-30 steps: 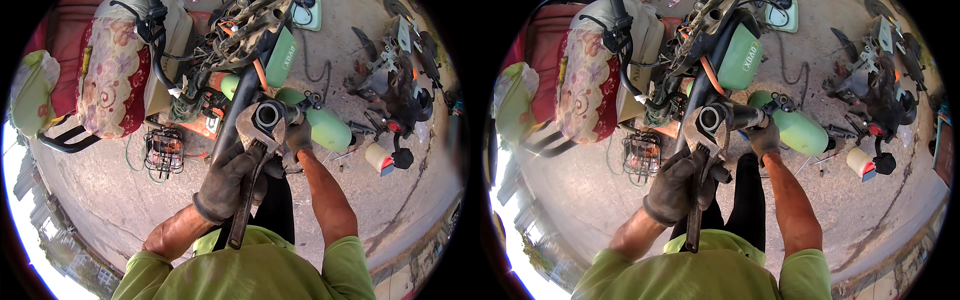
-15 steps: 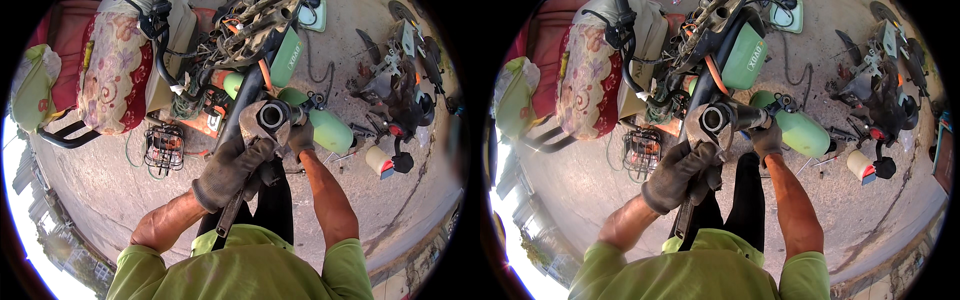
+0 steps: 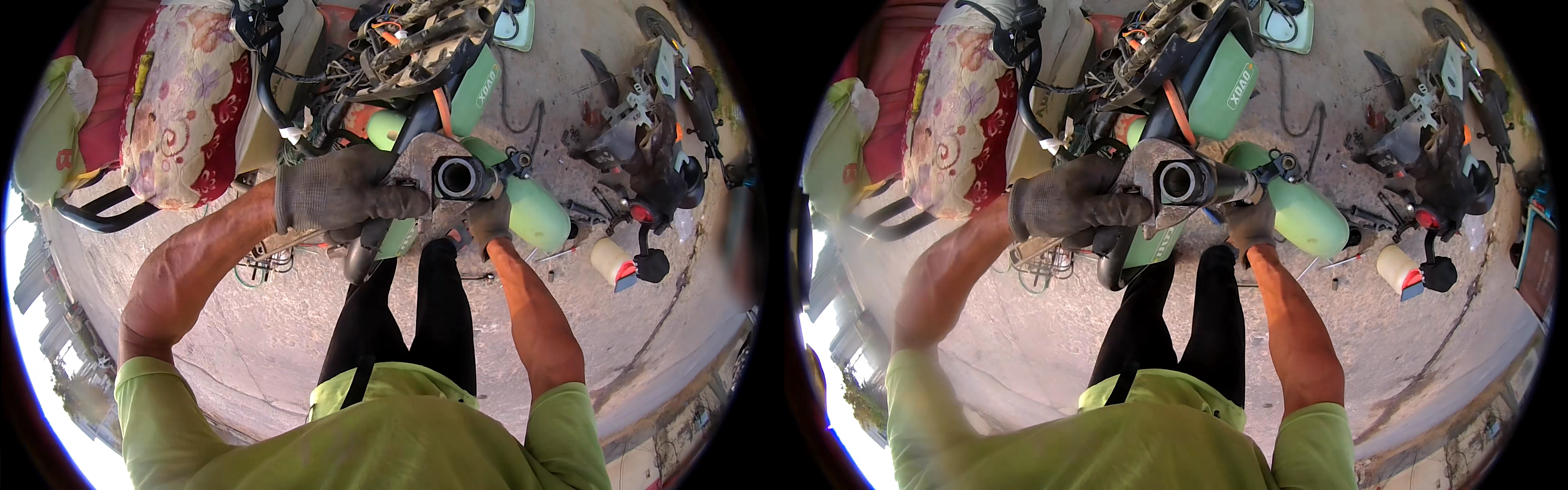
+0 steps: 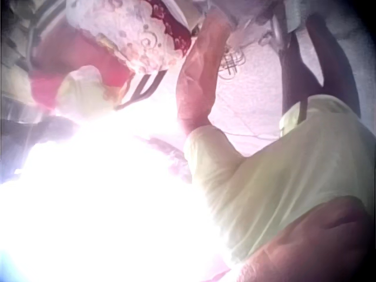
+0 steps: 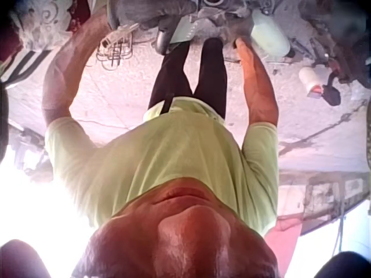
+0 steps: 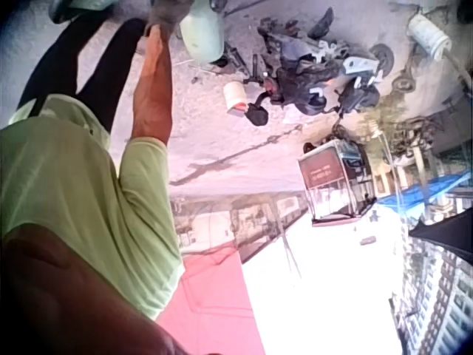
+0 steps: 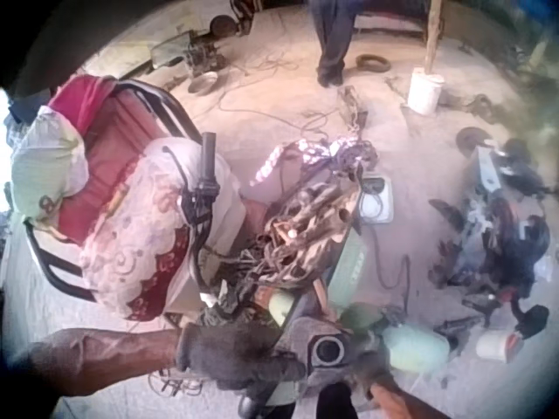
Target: The person uses a wrench to loosen and tighten a bolt on the front fork of a green moped. They repeatedly adjust the tool and the bolt, then remove the wrench and inspect the area.
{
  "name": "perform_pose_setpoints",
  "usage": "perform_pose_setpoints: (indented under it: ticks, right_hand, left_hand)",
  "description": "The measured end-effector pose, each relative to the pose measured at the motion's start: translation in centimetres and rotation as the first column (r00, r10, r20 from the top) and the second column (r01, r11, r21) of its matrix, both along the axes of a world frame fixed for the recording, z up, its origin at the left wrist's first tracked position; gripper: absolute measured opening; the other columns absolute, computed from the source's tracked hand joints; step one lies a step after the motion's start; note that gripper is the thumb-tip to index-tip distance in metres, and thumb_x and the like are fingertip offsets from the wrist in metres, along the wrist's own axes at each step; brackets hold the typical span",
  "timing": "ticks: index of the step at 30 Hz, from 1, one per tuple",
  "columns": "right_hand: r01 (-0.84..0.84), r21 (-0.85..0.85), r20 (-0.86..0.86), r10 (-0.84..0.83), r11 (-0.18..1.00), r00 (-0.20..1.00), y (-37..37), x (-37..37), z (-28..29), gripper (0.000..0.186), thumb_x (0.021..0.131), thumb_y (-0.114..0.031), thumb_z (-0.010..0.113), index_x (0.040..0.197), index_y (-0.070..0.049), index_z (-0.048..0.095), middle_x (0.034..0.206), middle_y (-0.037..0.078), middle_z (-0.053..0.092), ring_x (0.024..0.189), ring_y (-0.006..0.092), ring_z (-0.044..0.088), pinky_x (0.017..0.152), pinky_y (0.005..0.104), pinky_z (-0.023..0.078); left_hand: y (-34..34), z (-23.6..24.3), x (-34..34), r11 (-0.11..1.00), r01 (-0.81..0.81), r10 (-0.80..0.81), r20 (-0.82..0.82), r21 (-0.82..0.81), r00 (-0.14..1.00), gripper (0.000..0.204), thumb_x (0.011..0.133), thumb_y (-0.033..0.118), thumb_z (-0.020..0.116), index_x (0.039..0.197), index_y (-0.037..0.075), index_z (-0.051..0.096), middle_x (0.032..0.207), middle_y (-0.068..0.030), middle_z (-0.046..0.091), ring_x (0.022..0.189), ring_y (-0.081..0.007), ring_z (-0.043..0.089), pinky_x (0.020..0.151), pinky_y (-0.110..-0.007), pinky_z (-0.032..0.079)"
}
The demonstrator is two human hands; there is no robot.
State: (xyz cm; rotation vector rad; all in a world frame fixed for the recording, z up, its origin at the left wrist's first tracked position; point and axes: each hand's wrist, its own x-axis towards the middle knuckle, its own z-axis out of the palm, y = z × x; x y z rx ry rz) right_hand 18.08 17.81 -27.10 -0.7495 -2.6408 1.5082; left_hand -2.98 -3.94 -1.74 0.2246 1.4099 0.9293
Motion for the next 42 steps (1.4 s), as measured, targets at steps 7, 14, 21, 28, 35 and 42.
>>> perform_pose_setpoints:
  ticks: [7,14,21,28,35,42]
  right_hand:
    - [0.039,0.113,-0.047,-0.034,0.993,0.998,-0.2,-0.1,-0.4,0.042,0.082,-0.022,0.082,0.119,-0.008,0.066,0.110,0.017,0.074,0.103,0.0385,0.070,0.086,0.0446,0.055]
    - [0.281,-0.310,-0.015,-0.300,0.908,0.954,-1.4,-0.2,-1.5,0.043,0.079,-0.021,0.085,0.115,-0.004,0.068,0.109,0.016,0.075,0.104,0.0319,0.073,0.088,0.0409,0.056]
    - [0.281,-0.149,0.039,-0.278,0.948,0.960,-1.8,-0.7,0.9,0.047,0.079,-0.020,0.086,0.118,-0.003,0.066,0.110,0.014,0.076,0.103,0.0278,0.073,0.090,0.0398,0.057]
    - [0.236,-0.189,0.015,-0.238,0.953,0.971,-1.7,-0.9,0.8,0.048,0.078,-0.017,0.088,0.120,-0.004,0.066,0.111,0.012,0.076,0.103,0.0245,0.074,0.088,0.0378,0.058]
    - [0.157,-0.199,-0.052,-0.170,0.967,0.984,-1.1,-0.1,-1.4,0.046,0.079,-0.017,0.088,0.118,-0.004,0.068,0.109,0.012,0.077,0.101,0.0258,0.074,0.087,0.0383,0.058]
    - [0.004,-0.015,-0.142,-0.006,1.000,0.990,0.0,-0.9,0.9,0.041,0.077,-0.020,0.089,0.113,-0.007,0.072,0.104,0.013,0.077,0.099,0.0306,0.074,0.085,0.0409,0.058]
  left_hand:
    - [-0.4,1.5,2.1,0.972,-0.200,0.213,0.104,-0.119,0.972,0.036,0.100,0.037,0.069,0.105,0.002,0.063,0.063,-0.0066,0.065,0.039,-0.0104,0.053,0.035,-0.024,0.036]
    - [-0.2,2.1,9.0,0.855,-0.515,0.518,0.175,-0.066,0.837,0.041,0.103,0.043,0.064,0.107,0.002,0.062,0.069,-0.0080,0.068,0.042,-0.0126,0.057,0.040,-0.023,0.043]
    - [2.2,2.2,10.4,0.729,-0.674,0.684,0.179,-0.121,0.707,0.046,0.104,0.048,0.060,0.109,0.002,0.062,0.071,-0.0094,0.068,0.044,-0.0146,0.058,0.040,-0.025,0.044]
    - [2.5,2.0,9.3,0.788,-0.598,0.614,0.125,-0.146,0.779,0.046,0.104,0.049,0.059,0.107,0.003,0.062,0.069,-0.0082,0.066,0.042,-0.0135,0.055,0.040,-0.025,0.042]
    - [2.3,2.0,8.3,0.852,-0.521,0.522,0.119,-0.042,0.845,0.046,0.105,0.050,0.058,0.102,0.004,0.060,0.065,-0.0061,0.062,0.041,-0.0119,0.053,0.037,-0.025,0.039]
    - [1.8,1.9,6.7,0.915,-0.390,0.399,0.087,-0.104,0.913,0.049,0.103,0.052,0.061,0.104,0.003,0.059,0.062,-0.0048,0.059,0.041,-0.0113,0.053,0.037,-0.025,0.039]
